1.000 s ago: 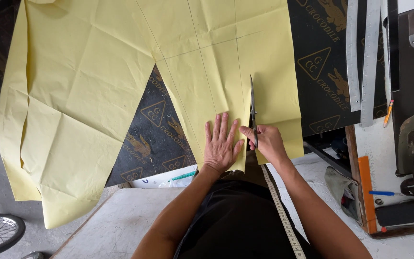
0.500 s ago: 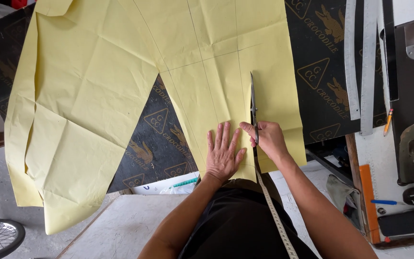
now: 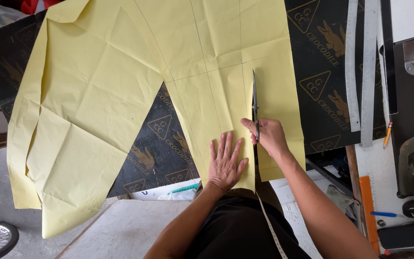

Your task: Cutting a paper pattern for a garment using scissors on a workbench

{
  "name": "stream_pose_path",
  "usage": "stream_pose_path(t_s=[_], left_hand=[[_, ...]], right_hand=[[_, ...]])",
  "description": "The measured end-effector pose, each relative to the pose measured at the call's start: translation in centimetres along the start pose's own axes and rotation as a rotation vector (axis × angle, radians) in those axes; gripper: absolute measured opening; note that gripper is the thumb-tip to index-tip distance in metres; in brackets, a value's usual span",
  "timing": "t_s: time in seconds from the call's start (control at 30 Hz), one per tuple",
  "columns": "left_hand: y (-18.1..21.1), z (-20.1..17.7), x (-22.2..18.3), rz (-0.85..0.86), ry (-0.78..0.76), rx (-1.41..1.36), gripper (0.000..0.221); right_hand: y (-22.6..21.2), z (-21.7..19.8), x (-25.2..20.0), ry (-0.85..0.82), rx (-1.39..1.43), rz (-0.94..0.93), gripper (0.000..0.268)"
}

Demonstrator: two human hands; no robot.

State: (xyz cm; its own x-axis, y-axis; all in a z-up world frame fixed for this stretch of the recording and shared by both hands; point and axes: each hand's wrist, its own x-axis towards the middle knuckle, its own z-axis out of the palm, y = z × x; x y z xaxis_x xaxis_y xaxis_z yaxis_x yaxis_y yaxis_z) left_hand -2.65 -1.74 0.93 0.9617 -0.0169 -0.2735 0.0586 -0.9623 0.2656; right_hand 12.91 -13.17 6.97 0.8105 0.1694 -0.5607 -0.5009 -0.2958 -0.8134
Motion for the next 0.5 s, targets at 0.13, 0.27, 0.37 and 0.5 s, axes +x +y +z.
stream_pose_path(t_s=[0.13, 0.27, 0.37, 0.5], left_hand=[[0.1, 0.2, -0.2, 0.005, 0.028, -0.005, 0.069], [0.1, 0.7, -0.2, 0.011, 0.046, 0.0, 0.069], [0.2, 0.5, -0.3, 0.01, 0.04, -0.011, 0.069], [0.5, 0.7, -0.8, 0.027, 0.042, 0.005, 0.069]], right_hand=[[-1.0, -0.1, 1.0, -0.024, 0.021, -0.006, 0.054], [-0.1, 0.0, 1.7, 0.029, 0.031, 0.026, 0.05], [-0.5, 0.2, 1.6, 0.042, 0.037, 0.047, 0.05], [-1.1, 0.3, 2.5, 0.041, 0.002, 0.038, 0.052]])
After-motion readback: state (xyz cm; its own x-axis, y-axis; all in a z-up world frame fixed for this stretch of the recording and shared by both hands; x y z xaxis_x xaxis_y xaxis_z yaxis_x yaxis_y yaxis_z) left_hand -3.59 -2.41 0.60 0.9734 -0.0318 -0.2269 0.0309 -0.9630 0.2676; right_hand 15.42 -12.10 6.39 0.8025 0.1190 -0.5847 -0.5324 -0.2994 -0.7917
